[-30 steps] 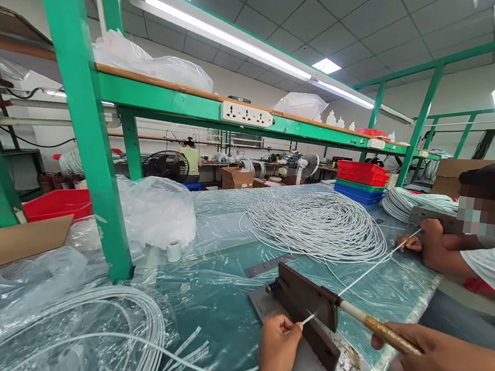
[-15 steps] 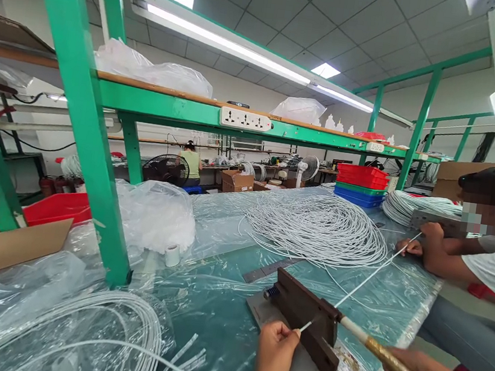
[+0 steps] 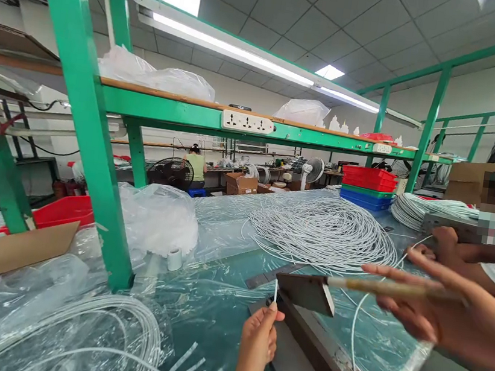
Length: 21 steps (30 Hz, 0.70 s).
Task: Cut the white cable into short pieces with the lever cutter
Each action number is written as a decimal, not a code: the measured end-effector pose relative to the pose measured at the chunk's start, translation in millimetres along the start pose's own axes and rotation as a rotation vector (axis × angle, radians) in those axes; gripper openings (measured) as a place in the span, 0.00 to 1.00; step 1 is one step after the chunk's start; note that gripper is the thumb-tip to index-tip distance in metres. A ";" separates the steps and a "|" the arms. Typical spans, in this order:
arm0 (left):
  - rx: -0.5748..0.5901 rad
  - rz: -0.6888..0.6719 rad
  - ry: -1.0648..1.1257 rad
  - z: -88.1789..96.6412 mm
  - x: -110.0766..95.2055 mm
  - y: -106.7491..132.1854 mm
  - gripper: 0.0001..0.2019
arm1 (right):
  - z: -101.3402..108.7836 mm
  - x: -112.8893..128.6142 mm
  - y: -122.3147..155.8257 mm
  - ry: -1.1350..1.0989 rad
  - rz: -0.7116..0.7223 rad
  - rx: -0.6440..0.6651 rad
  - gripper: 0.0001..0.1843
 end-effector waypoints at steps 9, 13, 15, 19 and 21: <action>0.101 0.006 0.013 -7.1 -12.4 20.7 0.29 | -92.1 63.2 -188.2 0.150 0.101 0.408 0.37; 0.101 0.000 0.014 -5.7 -14.4 22.7 0.29 | -103.0 47.4 -249.7 0.314 0.077 0.317 0.34; 0.092 -0.017 0.018 -2.6 -18.4 24.4 0.29 | -107.8 40.5 -264.6 0.371 0.095 0.271 0.28; 0.066 -0.068 0.088 9.1 -39.8 32.0 0.28 | -113.9 31.4 -257.3 0.517 0.210 0.157 0.25; 0.045 -0.133 0.139 14.8 -61.9 39.4 0.27 | -118.8 19.7 -234.2 0.589 0.295 0.136 0.29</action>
Point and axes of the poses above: each hand's wrist, its own y-axis away from the middle knuckle, its own z-axis out of the back of the hand, x = y × z, the point moved 8 cm from there along -y, towards the middle knuckle, and after that the axes turned 15 degrees about x, right-handed, at the moved point
